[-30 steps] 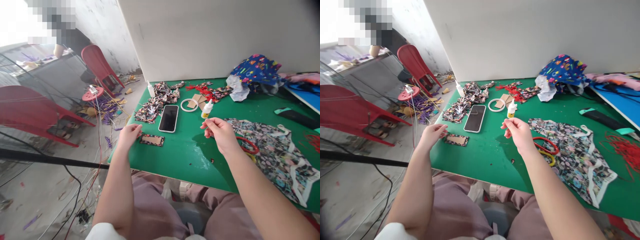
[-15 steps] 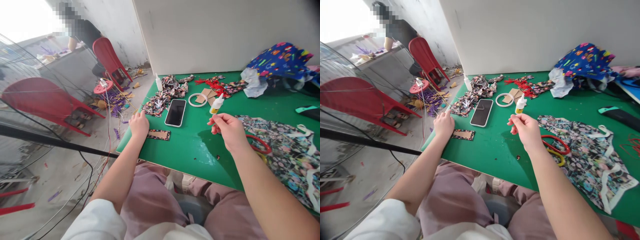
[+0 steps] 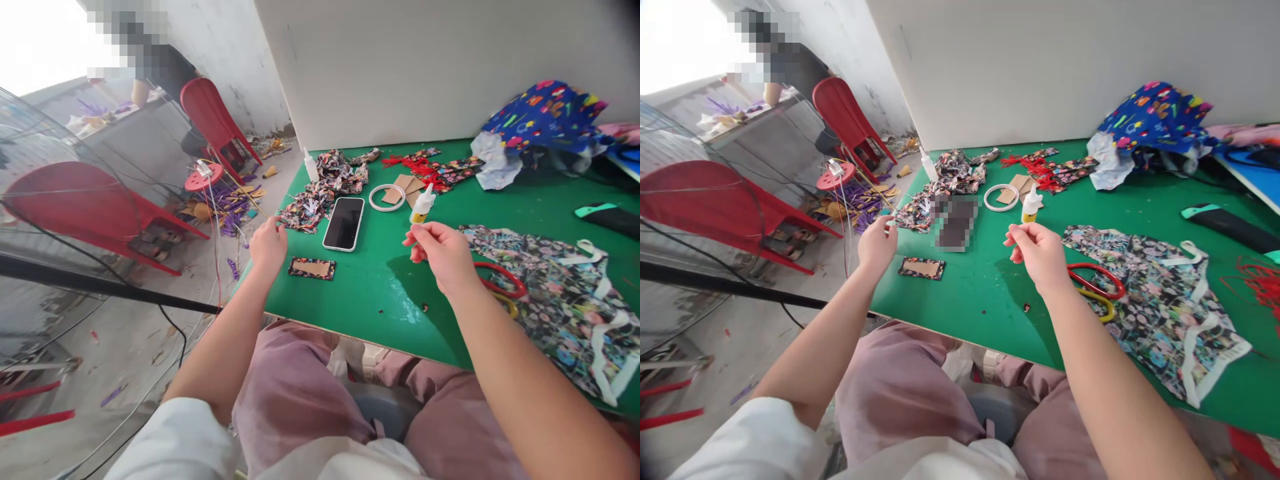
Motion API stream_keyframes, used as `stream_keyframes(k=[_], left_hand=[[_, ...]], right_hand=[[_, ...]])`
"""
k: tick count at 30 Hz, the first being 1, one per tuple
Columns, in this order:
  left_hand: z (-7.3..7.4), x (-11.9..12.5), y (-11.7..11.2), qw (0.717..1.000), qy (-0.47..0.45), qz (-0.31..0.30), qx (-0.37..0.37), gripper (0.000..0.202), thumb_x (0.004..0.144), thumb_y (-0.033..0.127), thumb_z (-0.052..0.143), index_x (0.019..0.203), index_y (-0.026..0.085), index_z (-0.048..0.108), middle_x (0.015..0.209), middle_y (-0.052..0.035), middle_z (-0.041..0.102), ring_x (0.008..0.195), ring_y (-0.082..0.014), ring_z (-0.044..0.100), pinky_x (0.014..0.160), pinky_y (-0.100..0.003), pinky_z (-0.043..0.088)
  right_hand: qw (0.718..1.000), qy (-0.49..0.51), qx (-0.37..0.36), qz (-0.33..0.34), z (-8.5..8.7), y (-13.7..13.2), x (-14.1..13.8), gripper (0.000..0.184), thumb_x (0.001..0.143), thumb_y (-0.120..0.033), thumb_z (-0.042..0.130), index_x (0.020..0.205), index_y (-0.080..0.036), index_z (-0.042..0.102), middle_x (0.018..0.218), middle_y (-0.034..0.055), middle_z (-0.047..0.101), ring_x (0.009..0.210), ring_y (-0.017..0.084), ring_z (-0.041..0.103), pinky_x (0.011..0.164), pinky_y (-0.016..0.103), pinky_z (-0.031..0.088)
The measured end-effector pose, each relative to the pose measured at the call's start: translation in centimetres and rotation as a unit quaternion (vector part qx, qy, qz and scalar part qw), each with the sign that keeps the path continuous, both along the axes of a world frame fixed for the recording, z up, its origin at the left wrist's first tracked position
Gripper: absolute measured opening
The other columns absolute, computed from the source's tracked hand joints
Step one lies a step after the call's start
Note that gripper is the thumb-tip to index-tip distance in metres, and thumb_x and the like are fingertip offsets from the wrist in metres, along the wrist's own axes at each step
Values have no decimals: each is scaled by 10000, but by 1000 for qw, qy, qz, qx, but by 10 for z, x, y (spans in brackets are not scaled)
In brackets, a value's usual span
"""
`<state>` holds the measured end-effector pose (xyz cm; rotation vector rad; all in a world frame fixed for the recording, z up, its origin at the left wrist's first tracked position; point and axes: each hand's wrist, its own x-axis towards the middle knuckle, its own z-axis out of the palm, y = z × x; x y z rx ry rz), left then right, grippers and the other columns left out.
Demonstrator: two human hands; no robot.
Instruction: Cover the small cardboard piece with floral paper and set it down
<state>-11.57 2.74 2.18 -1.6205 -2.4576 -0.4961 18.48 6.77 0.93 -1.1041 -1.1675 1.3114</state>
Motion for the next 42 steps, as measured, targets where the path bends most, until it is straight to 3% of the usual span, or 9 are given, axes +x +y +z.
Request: stream_keyframes(k=[6,11,14,18,22,25,29,33,42], left_hand=[[16,56,-20,989,-74,-108,68,324,881,301,429,1160,217,572,933,-27,674,782,-145,621,724,-244,467],[29,112,-5,932,-254,-201,161,219,827,297,555,1003,225,663,766,10,682,658,-112,605,665,-215,472],[31,130,10,907,-321,-227,149,173,809,286,579,921,217,691,740,7,692,640,-115,615,633,-215,474],[29,141,18,877,-392,-240,140,160,806,305,586,875,216,700,780,0,716,690,-132,648,639,-223,486],[29,145,12,881,-386,-235,142,131,789,319,616,810,222,701,772,16,714,659,-121,627,629,-216,485],[30,148,6,882,-391,-224,142,146,804,322,602,766,212,691,729,19,706,651,-119,628,604,-208,477],[34,157,1,871,-389,-240,179,165,843,306,560,836,223,702,794,11,716,711,-126,652,665,-222,501],[39,163,-3,878,-340,-249,226,109,812,278,616,855,232,705,844,11,712,730,-128,648,702,-239,512],[29,169,-6,883,-194,-323,281,43,794,174,635,796,190,675,721,-3,670,693,-137,593,662,-265,492]], right_hand=[[998,40,-13,55,2,-1,-1,196,701,-348,709,766,-168,666,694,4,697,426,47,520,390,167,418],[998,10,-37,57,1,1,1,232,642,-288,764,833,-174,699,693,12,720,482,68,583,413,156,425],[996,31,-72,53,4,2,5,283,718,-400,701,900,-184,699,682,34,731,554,108,652,438,169,468],[972,155,-144,107,12,3,12,449,843,-562,472,937,-188,703,959,92,743,701,135,704,469,181,516],[946,226,-162,165,18,3,16,616,870,-641,279,1014,-207,692,1153,91,681,662,118,692,429,176,498],[931,257,-155,208,21,-1,16,726,843,-701,180,1052,-220,682,1221,91,643,763,138,699,454,182,503],[912,285,-134,261,27,-8,14,858,771,-781,70,1089,-249,664,1264,83,614,1034,204,645,694,302,562],[889,327,-96,305,28,-14,11,906,724,-816,27,1176,-293,612,1288,52,593,1171,208,560,972,409,444],[872,321,-79,362,24,-21,6,961,645,-861,45,1328,-336,472,1396,26,491,1275,217,455,1058,408,335]])
